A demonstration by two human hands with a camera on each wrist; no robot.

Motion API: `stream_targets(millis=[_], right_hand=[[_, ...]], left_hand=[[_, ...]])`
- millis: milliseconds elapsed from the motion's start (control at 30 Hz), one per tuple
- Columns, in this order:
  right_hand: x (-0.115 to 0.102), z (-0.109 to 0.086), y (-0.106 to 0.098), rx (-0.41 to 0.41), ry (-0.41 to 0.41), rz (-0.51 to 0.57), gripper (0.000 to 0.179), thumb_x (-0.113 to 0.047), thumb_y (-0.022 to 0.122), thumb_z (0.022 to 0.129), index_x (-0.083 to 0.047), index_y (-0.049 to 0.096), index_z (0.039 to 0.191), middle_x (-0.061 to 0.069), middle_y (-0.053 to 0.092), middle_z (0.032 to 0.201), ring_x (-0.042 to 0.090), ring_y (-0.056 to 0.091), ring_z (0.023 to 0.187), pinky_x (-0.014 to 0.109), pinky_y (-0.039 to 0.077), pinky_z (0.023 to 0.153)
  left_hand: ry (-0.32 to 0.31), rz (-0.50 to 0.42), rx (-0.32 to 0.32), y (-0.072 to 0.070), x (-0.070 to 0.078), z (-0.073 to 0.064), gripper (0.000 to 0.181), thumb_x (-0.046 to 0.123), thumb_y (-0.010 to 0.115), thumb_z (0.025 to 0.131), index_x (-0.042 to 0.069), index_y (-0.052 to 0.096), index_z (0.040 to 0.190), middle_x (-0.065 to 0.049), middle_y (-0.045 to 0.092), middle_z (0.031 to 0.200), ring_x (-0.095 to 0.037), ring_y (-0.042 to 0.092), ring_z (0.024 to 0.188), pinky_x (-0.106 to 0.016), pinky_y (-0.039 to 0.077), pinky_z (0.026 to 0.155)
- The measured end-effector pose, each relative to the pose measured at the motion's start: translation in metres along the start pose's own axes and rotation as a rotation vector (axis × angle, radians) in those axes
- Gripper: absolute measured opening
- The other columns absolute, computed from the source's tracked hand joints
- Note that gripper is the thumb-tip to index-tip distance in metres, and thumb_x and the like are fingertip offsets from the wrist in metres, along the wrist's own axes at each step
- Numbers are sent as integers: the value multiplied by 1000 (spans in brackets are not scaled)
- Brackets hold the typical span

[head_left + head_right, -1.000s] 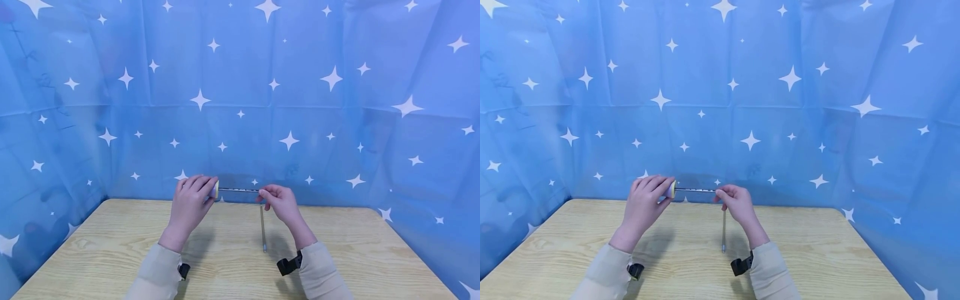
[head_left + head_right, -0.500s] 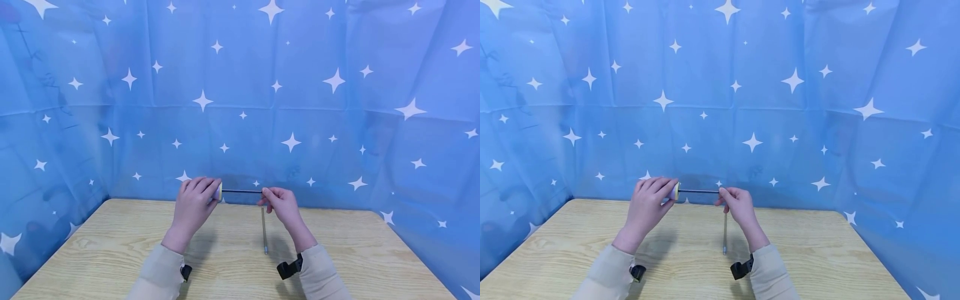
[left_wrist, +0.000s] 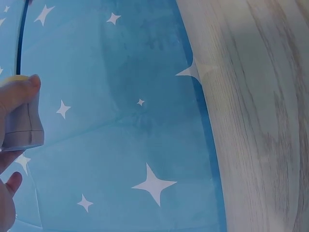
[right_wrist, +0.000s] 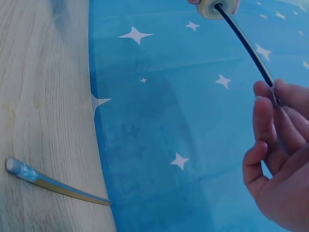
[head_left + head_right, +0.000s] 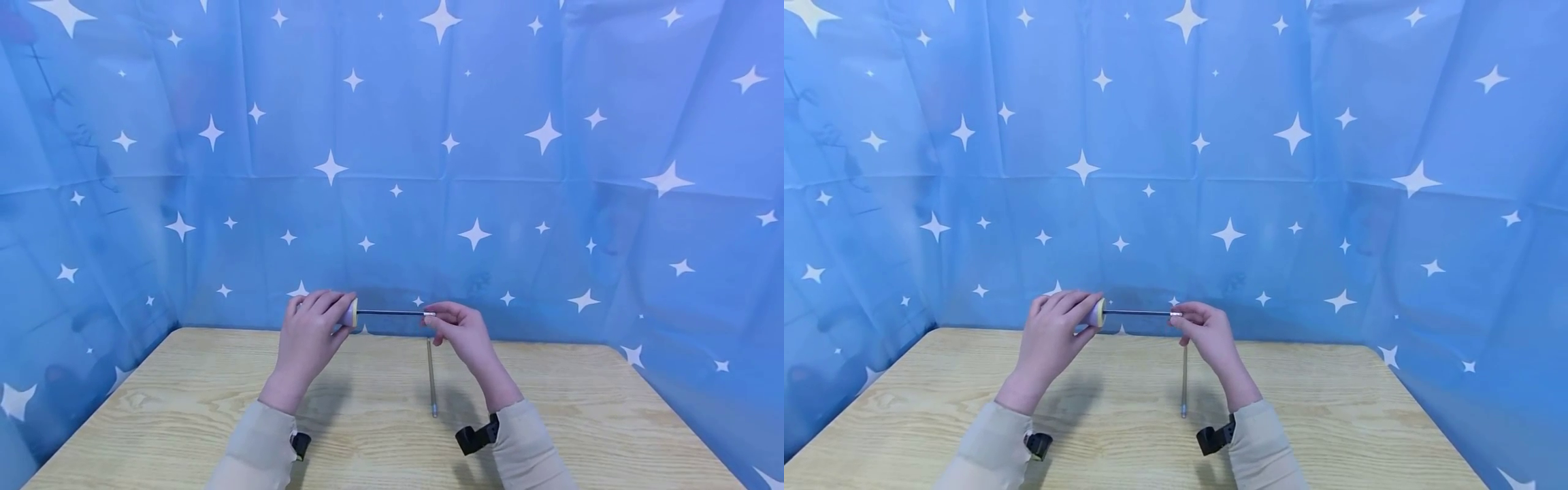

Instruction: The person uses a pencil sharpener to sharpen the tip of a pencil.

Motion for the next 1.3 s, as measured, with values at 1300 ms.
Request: stream_targets(millis=[1300], right_hand=[[2, -2, 4, 59, 63, -28, 31, -26, 63, 96, 0, 70, 111, 9, 72, 82, 19, 56, 54, 27, 47, 56]], left_hand=[[38, -5, 62, 2, 5, 1, 50, 14, 86, 70, 14, 71, 117, -4, 68, 110, -28, 59, 105, -47, 42, 88]])
Point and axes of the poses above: each hand's wrist, its own z-axis towards the middle knuckle, its own y-axis out of the palm, x = y × z, the point moved 5 cm from there along z, towards the middle knuckle
